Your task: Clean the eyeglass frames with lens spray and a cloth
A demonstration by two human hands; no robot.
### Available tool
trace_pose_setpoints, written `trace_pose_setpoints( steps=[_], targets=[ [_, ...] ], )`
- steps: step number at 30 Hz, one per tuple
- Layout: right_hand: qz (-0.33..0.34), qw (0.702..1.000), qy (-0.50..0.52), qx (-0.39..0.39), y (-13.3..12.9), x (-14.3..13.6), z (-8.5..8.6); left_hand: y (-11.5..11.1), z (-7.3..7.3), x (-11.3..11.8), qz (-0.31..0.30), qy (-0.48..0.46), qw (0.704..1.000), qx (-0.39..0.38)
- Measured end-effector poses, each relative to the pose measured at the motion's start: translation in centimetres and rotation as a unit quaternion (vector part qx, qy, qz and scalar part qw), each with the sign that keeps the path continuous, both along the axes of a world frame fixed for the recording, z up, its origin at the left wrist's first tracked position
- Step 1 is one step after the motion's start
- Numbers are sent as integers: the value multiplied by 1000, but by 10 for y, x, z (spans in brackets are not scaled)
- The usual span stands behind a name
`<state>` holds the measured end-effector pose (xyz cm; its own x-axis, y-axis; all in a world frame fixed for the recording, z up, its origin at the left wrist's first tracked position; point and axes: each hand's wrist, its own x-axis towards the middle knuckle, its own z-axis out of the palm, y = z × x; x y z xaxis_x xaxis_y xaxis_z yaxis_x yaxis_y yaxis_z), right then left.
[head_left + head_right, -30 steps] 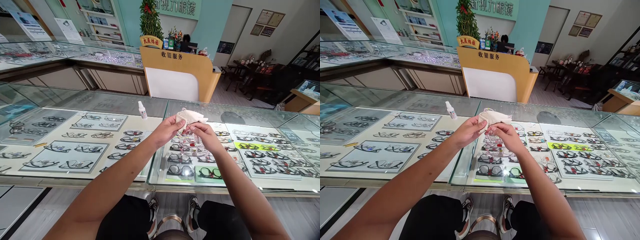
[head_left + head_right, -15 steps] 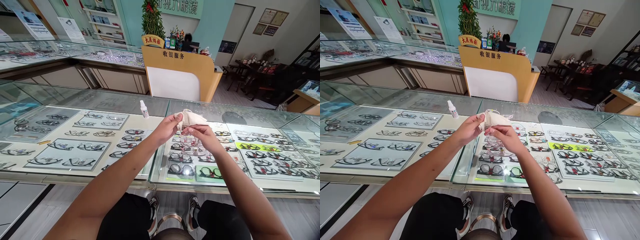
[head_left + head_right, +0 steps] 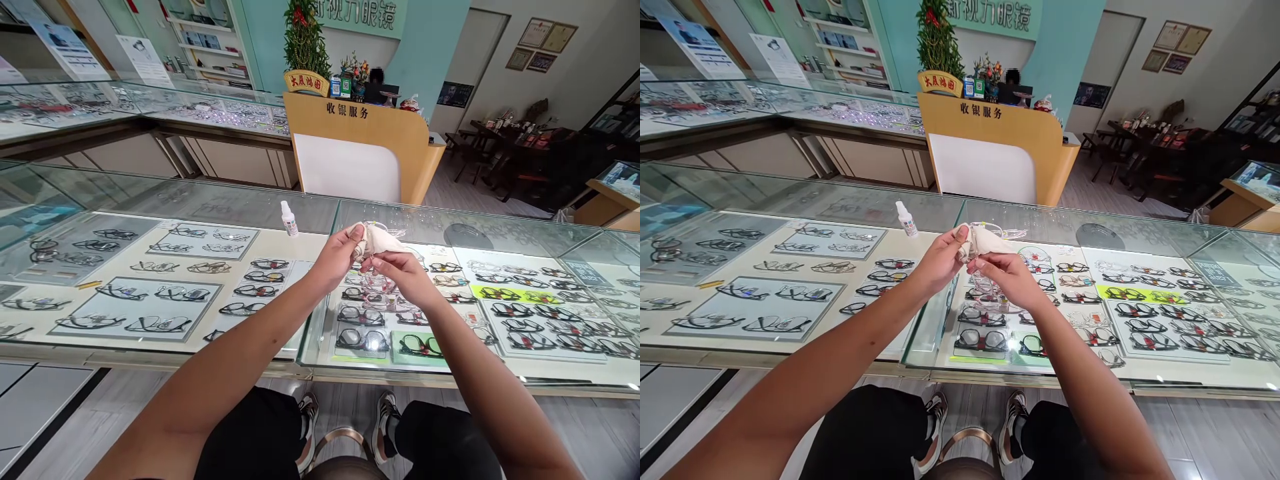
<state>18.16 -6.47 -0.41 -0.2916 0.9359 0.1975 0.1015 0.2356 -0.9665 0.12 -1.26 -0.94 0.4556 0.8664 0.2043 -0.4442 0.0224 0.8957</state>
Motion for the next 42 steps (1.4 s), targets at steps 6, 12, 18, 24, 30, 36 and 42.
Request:
trace_pose_setpoints(
  steps=[6,12,18,24,30,36,42],
  targets=[
    [-16,999,46,0,4,10,-2,3,8,-13,-76,13,997,12],
    [3,999,48,-16,2,1,-2,-3,3,-4,-18,16,999,39],
    [10,1000,22,-9,-1,-5,3,1,-3,1,36,0,999,-2],
    [-33,998,61,-2,3,8,1,13,2,-13,6,-5,994,-110],
    [-62,991,116,-18,6,20,-1,24,6,-22,23,-60,981,-185],
    [-59,989,136,-23,1,16,6,13,1,-16,164,33,983,75],
    [-50,977,192,-77,-3,15,15,3,-14,-17,260,257,829,423]
  ],
)
